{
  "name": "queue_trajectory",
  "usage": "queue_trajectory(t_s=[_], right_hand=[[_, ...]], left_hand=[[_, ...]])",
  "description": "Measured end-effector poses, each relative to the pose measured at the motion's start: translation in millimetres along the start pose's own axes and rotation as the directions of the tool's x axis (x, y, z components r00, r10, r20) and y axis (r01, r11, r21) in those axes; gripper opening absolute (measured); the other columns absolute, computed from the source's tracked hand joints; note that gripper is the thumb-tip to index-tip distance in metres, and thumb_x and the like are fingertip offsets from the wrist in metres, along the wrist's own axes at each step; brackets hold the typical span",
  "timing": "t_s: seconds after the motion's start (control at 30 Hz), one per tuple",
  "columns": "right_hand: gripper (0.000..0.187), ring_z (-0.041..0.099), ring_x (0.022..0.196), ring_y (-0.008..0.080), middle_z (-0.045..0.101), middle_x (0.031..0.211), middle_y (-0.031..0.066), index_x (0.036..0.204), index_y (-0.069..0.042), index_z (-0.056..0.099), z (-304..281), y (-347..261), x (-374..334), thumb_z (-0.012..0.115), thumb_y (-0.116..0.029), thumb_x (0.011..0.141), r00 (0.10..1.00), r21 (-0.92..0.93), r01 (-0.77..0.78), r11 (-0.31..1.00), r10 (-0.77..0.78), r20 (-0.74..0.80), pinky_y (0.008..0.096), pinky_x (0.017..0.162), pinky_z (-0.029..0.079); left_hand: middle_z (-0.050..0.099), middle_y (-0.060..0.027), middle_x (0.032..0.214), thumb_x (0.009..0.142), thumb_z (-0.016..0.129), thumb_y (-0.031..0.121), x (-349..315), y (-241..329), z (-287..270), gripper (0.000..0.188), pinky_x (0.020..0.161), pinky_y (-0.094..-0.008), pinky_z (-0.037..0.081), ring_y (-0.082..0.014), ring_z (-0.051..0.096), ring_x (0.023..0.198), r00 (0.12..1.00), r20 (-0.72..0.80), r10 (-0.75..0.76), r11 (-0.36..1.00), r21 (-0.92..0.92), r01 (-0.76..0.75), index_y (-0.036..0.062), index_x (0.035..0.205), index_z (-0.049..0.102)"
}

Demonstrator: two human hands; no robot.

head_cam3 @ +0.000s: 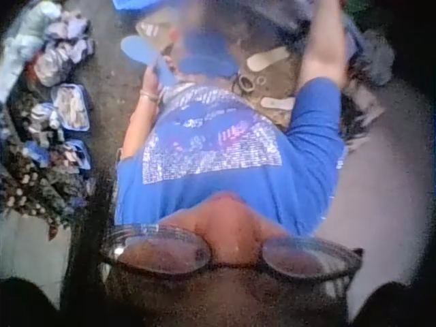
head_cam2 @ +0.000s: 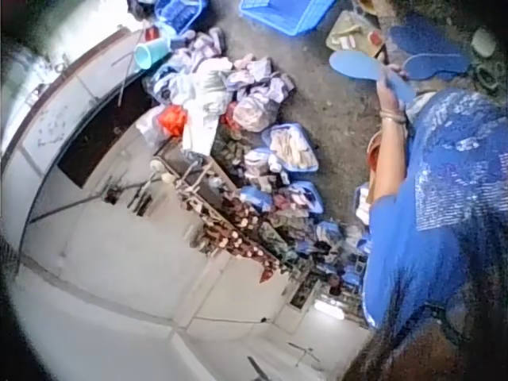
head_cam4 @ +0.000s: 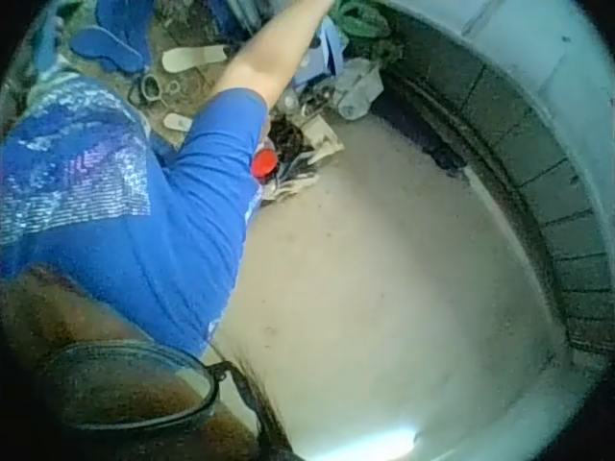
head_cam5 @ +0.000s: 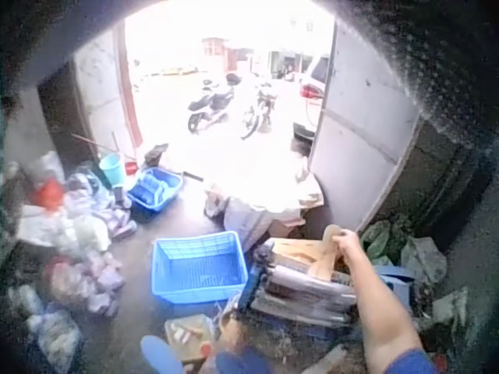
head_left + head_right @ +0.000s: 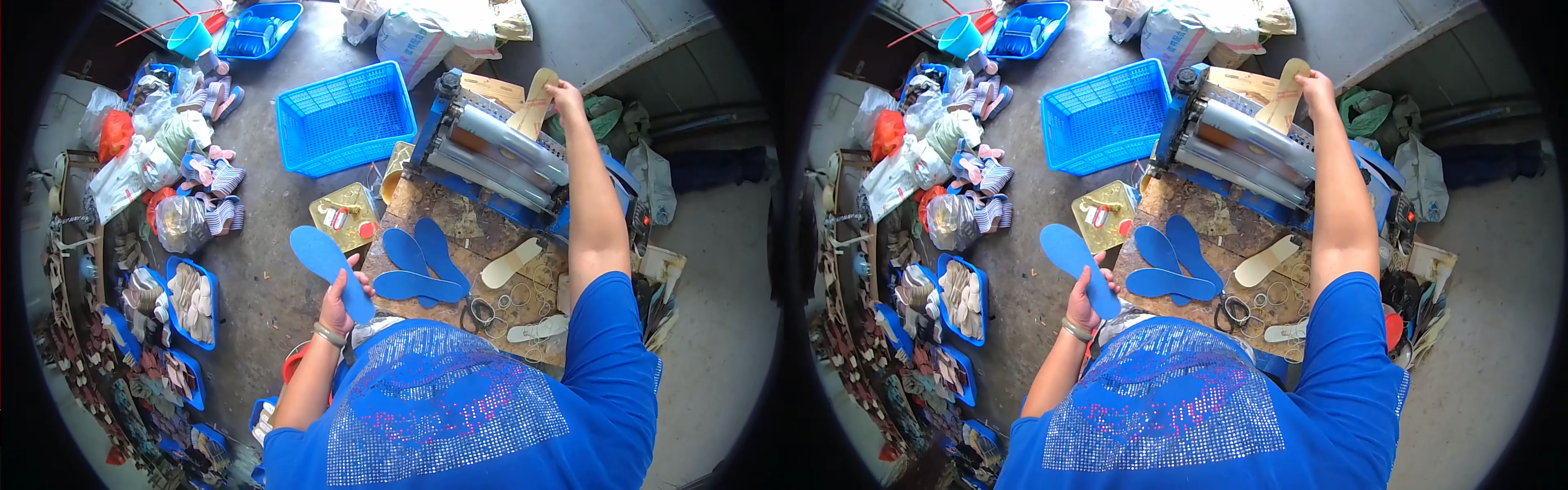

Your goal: The person assembles slippers by feeding blue insoles and beige outsoles through a roller machine to bond them. They then pick up the bonded pairs, peel off protective paper from the beige outsoles, and stack the finished slippers on a wooden table.

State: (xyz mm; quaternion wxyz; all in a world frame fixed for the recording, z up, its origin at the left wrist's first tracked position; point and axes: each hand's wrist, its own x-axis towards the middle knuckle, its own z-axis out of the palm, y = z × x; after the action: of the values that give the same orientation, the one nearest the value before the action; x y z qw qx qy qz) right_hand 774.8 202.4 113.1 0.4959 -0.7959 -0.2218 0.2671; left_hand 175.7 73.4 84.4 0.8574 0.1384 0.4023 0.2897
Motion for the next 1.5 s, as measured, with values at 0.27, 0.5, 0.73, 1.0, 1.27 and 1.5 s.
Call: queue_trajectory(t_s=[0.27,0.5,0.73,1.0,1.27,1.5], right_hand=[[0.022,0.060,0.081,0.0095,0.067,0.088,0.0032,0.104,-0.002,0.065,-5,-91,-138,0.068,-0.014,0.085,0.749,0.075,0.647,0.758,-0.615,-0.247,0.0241,0.071,0.048],[0.024,0.062,0.101,0.0305,0.063,0.103,0.0140,0.089,-0.005,0.059,73,-64,-375,0.058,0.008,0.069,0.221,0.253,0.923,0.291,-0.937,0.272,0.0399,0.092,0.050],[0.038,0.056,0.104,0.0281,0.058,0.104,0.0102,0.106,-0.007,0.057,89,98,-411,0.071,-0.009,0.071,0.638,-0.213,0.710,0.672,-0.484,0.599,0.0427,0.087,0.048],[0.072,0.052,0.103,0.0282,0.055,0.104,0.0100,0.125,-0.009,0.050,93,156,-425,0.081,-0.019,0.061,0.622,-0.537,0.751,0.385,-0.140,0.770,0.0414,0.084,0.043],[0.034,0.058,0.085,0.0320,0.053,0.088,0.0138,0.103,-0.005,0.055,84,168,-428,0.068,-0.009,0.072,0.621,-0.349,0.655,0.671,-0.214,0.754,0.0406,0.073,0.050],[0.020,0.062,0.091,0.0185,0.057,0.096,0.0077,0.101,-0.004,0.050,55,111,-427,0.058,-0.004,0.083,0.803,0.387,-0.415,0.823,0.131,0.582,0.0326,0.080,0.052]], left_hand=[[0.057,-0.0165,0.118,0.095,0.048,0.048,20,0,57,0.064,0.082,-0.0363,0.051,-0.0267,0.059,0.107,0.986,0.166,0.013,0.997,-0.079,0.000,0.0087,0.142,0.029],[0.052,-0.0188,0.127,0.086,0.051,0.064,4,16,104,0.078,0.085,-0.0347,0.051,-0.0268,0.056,0.113,0.962,0.269,0.048,0.952,-0.304,0.037,0.0038,0.134,0.038],[0.062,-0.0106,0.114,0.094,0.054,0.040,-9,19,33,0.054,0.080,-0.0314,0.054,-0.0188,0.063,0.095,0.987,0.156,0.028,0.962,-0.273,0.016,-0.0039,0.126,0.048],[0.060,-0.0131,0.118,0.088,0.053,0.059,-36,11,-8,0.074,0.075,-0.0290,0.056,-0.0186,0.064,0.091,0.999,-0.037,0.035,0.998,-0.057,-0.037,-0.0040,0.126,0.048],[0.062,-0.0126,0.116,0.085,0.049,0.067,-34,10,-19,0.081,0.073,-0.0288,0.056,-0.0179,0.065,0.089,0.999,-0.009,0.032,0.999,-0.034,-0.032,-0.0037,0.125,0.049],[0.062,-0.0125,0.114,0.087,0.049,0.065,-25,6,-24,0.080,0.073,-0.0271,0.056,-0.0168,0.065,0.087,0.999,0.028,-0.031,0.999,-0.027,0.032,-0.0053,0.125,0.050]])
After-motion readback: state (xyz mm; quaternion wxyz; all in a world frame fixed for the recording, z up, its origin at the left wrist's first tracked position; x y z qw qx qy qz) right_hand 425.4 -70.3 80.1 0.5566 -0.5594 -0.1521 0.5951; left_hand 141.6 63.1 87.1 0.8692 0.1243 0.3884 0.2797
